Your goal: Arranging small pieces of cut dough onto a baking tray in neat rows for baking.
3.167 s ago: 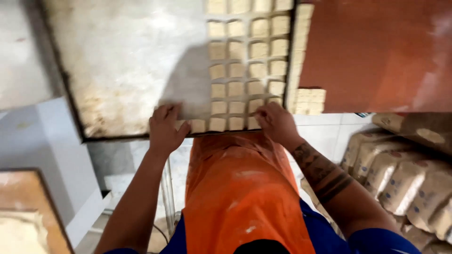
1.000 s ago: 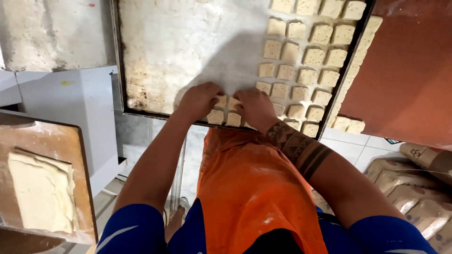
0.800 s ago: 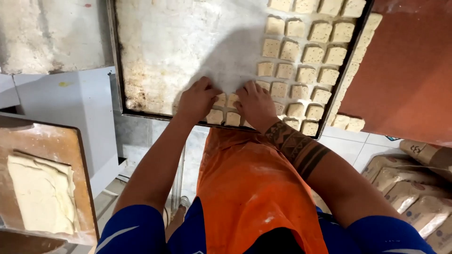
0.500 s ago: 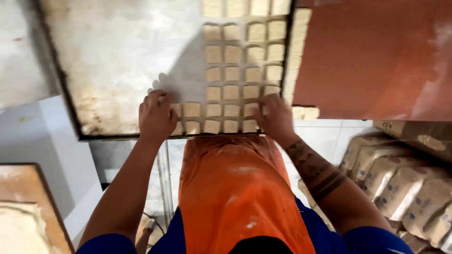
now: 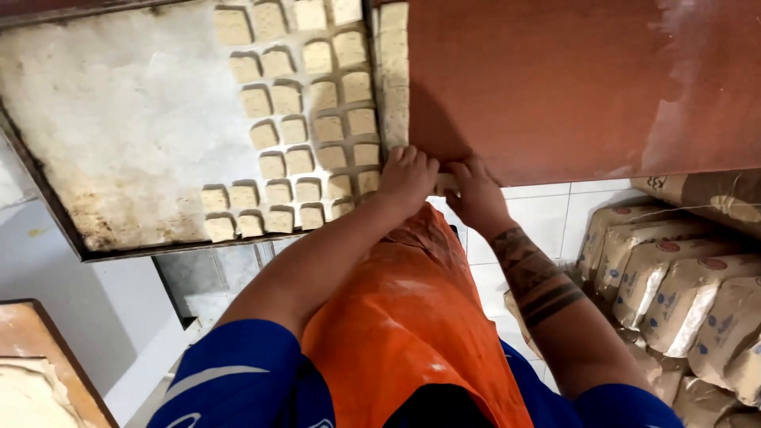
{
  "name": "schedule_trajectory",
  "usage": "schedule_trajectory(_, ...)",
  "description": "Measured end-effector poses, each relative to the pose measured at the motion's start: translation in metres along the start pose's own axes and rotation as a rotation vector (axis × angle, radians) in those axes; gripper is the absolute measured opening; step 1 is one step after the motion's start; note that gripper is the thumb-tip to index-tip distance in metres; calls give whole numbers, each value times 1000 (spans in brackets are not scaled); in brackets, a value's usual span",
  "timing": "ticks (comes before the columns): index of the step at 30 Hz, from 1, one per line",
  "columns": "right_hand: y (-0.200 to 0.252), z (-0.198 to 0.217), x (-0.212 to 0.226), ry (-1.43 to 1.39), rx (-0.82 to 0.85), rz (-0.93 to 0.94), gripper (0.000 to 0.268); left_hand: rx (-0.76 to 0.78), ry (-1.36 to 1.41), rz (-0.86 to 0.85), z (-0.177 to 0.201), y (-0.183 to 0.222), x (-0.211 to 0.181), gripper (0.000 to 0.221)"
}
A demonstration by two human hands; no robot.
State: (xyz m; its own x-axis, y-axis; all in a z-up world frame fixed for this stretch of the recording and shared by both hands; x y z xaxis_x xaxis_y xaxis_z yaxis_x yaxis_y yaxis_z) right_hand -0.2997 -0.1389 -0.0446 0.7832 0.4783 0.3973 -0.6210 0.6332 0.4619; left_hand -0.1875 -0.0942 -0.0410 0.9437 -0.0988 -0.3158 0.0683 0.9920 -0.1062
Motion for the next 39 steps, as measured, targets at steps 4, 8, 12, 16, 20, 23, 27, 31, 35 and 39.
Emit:
schedule_trajectory(4, -5, -38, -22, 54, 12, 88, 44, 69, -20, 14, -14, 0, 2, 13)
schedule_trajectory(8, 4, -27, -33, -141, -10, 61, 40, 173, 98, 59, -9, 6, 12, 25)
schedule_trajectory(12, 15, 4, -28, -225, -112, 72, 35, 206, 68, 100, -11, 8, 4, 24)
schedule_trajectory(16, 27, 52, 16, -291, -13, -231, 34, 109, 56, 105, -5, 5, -4, 14)
schedule_trajectory(20, 32, 59, 33, -724, -38, -462, 29, 164, 122, 65, -31, 5, -4, 10)
schedule_trajectory(23, 54, -11, -73, -947, -231, -563, 35, 375, 386, 146, -4, -4, 10, 25)
schedule_trajectory(27, 60, 0, -86, -1039, -298, -549, 37, 327, 670, 112, 75, 12, 28, 19)
schedule_trajectory(31, 41, 21, -41, -899, -259, -489, 34, 316, 723, 318, 121, 81, 104, 29)
schedule_trajectory(35, 3, 45, 90, -650, -164, -336, 44, 279, 717, 595, 150, 177, 207, 38)
schedule_trajectory(39, -63, -14, 205, -249, -44, -34, 49, 256, 502, 671, 178, 241, 291, 41)
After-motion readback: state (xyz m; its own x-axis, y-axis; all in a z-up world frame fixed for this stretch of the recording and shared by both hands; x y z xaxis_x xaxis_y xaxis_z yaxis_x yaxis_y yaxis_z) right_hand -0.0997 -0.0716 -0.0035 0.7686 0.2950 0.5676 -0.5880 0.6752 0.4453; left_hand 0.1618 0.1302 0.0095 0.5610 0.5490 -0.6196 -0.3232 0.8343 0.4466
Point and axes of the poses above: each hand's wrist, its own y-axis away from the middle knuckle, its own z-axis out of the back of the hand, x = y × z, the point moved 9 cm from there along -y, towards the middle knuckle, and after that the axes turned 2 degrees about -y, right-handed, at the moved point
